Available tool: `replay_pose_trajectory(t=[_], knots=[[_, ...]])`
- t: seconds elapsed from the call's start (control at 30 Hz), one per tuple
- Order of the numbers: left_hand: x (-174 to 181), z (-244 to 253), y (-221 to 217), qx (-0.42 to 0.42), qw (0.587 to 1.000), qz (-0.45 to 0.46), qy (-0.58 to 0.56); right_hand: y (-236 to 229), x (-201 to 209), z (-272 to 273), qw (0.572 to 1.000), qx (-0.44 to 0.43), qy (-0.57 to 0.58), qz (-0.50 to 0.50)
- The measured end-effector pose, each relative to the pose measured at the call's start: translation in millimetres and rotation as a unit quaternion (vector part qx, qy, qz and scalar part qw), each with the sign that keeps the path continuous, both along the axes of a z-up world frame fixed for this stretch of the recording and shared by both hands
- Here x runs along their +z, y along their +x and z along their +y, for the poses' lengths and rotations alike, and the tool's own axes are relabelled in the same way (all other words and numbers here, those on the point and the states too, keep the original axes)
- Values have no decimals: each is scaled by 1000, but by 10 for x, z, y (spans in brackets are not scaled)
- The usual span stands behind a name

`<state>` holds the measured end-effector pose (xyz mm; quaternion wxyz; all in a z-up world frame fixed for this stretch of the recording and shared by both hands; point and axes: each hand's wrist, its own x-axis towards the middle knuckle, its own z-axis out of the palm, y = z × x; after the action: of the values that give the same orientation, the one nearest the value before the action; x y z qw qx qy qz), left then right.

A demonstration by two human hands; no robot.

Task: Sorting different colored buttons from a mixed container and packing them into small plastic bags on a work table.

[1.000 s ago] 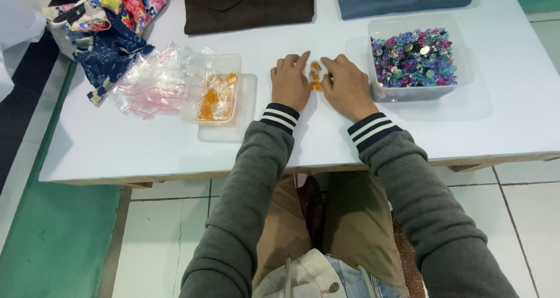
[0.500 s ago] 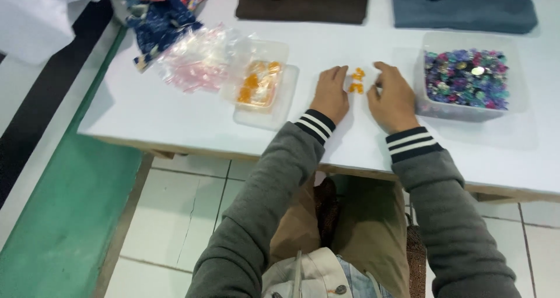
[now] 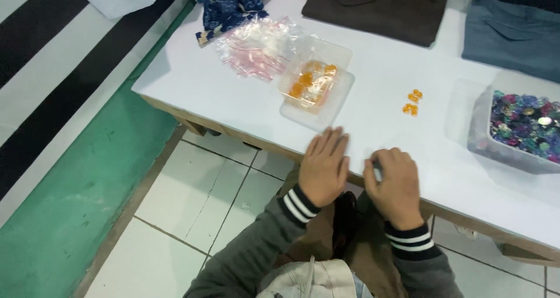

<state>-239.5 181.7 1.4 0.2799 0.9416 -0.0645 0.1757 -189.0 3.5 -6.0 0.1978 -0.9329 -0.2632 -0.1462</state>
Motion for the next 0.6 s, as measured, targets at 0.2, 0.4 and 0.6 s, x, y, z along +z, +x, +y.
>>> replay_pose_trajectory(t=[0.2,0.4,0.6], knots=[[53,824,-38,163,986,-18,26,-32,87,782,994,109,6,24],[-420,1793,598,264,955,-88,100,11,127,1412,979,194,26,48],[-184,2474,1311,261,944,-138,145,8,251,1433,973,213,37,84]])
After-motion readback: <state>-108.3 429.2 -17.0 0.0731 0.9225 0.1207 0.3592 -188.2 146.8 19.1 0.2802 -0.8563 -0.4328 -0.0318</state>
